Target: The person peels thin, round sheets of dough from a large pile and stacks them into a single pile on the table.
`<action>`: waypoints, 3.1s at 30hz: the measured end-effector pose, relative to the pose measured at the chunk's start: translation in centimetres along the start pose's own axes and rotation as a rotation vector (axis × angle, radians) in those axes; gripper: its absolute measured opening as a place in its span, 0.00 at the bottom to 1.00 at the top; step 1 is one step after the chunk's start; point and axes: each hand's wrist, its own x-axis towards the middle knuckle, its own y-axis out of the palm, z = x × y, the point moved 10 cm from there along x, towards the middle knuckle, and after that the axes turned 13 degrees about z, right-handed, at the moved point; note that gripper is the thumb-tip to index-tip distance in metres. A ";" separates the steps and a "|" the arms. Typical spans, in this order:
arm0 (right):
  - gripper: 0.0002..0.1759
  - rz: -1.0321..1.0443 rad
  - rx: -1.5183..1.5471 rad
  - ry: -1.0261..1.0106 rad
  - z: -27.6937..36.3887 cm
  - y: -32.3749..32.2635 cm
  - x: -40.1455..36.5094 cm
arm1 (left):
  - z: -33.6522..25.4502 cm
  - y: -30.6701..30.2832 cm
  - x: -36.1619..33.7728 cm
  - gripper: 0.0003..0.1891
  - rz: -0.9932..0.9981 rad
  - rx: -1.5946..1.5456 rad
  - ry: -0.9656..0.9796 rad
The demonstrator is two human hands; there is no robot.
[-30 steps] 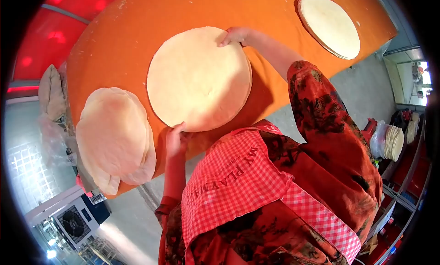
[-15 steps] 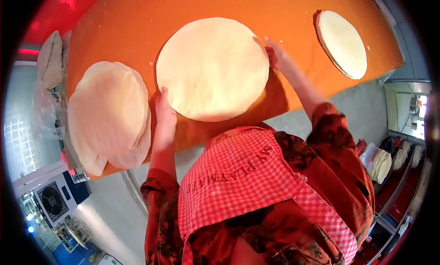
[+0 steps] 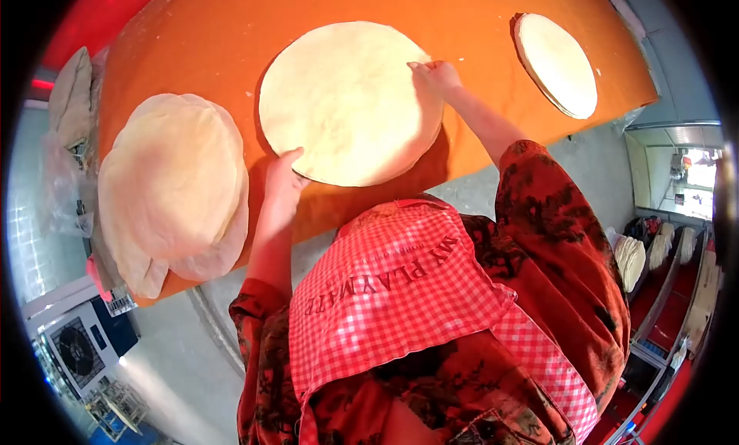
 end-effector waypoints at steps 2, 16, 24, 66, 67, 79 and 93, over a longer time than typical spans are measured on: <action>0.29 0.024 -0.083 0.049 0.1 0.1 -0.9 | 0.0 0.0 -0.5 0.12 0.068 0.101 0.166; 0.35 -0.330 -0.205 0.060 -1.3 1.1 -6.6 | -5.8 -1.5 0.3 0.19 -0.450 0.620 0.423; 0.20 0.196 0.323 0.054 -3.5 2.7 -4.6 | -2.3 -2.9 3.7 0.20 0.169 -0.041 0.107; 0.26 0.513 0.206 -0.027 8.8 0.0 0.1 | -3.5 -0.7 1.8 0.20 0.160 0.097 0.386; 0.28 0.333 -0.025 0.073 6.7 0.2 -1.4 | -2.5 -2.3 3.3 0.19 -0.008 0.105 0.317; 0.23 0.706 0.654 -0.083 4.7 1.2 -0.5 | -4.5 -1.7 2.5 0.15 -0.347 0.452 0.363; 0.27 -0.045 0.726 0.003 -2.3 0.5 -4.9 | -4.4 -1.2 2.0 0.11 -0.287 0.305 0.349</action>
